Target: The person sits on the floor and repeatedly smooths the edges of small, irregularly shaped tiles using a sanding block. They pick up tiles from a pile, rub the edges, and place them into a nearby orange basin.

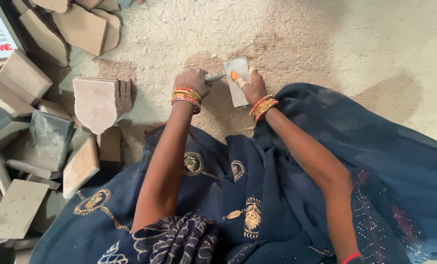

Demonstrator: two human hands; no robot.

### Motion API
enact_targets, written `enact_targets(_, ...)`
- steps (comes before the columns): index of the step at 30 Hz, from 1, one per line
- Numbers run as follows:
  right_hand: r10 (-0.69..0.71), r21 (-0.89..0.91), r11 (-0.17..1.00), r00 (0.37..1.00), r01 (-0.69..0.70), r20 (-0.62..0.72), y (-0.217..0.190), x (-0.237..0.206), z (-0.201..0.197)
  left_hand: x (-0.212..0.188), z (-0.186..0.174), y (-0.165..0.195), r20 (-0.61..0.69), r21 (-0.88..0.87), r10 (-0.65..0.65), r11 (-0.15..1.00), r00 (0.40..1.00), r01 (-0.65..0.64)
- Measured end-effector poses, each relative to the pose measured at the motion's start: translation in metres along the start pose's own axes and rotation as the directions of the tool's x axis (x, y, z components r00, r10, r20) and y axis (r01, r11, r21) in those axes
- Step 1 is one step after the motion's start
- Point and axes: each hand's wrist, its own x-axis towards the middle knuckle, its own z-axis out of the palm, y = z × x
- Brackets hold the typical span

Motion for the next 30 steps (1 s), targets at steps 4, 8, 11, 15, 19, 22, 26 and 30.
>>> enact_targets(4,0.020,-0.215,0.976,0.999,-0.030,-0.049,0.002,0.033,0.004,-0.001,0.005,0.002,-0.037,0.015,0.026,1.000,0.999,-0.025)
enact_targets(8,-0.017,-0.448,0.894,0.995,-0.028,-0.097,0.005,0.049,0.012,-0.001,0.004,0.002,-0.016,0.030,0.019,0.999,1.000,-0.018)
enact_targets(11,0.053,-0.357,0.929,0.989,-0.099,-0.137,0.014,0.022,0.015,-0.001,0.001,0.003,0.009,0.032,-0.004,0.999,1.000,0.004)
enact_targets(15,-0.094,-0.396,0.917,0.989,0.041,-0.115,0.022,-0.015,0.005,0.001,-0.002,0.003,0.070,0.036,-0.062,0.998,0.996,0.060)
enact_targets(19,0.000,0.038,0.999,0.990,0.006,-0.140,0.014,-0.019,-0.001,0.000,-0.001,0.001,-0.020,0.009,0.020,1.000,1.000,-0.020)
enact_targets(22,-0.022,0.037,0.999,0.994,0.026,-0.109,0.003,-0.014,0.005,-0.001,0.000,-0.001,-0.026,0.026,0.016,1.000,1.000,-0.015)
enact_targets(26,-0.071,-0.316,0.948,0.992,0.034,-0.107,-0.009,-0.007,0.012,0.000,0.003,-0.001,-0.061,0.030,0.032,0.999,0.998,-0.030)
enact_targets(30,0.013,-0.465,0.885,1.000,-0.009,0.006,-0.023,0.019,0.009,-0.001,0.003,0.002,-0.050,0.065,0.033,0.997,0.998,-0.030)
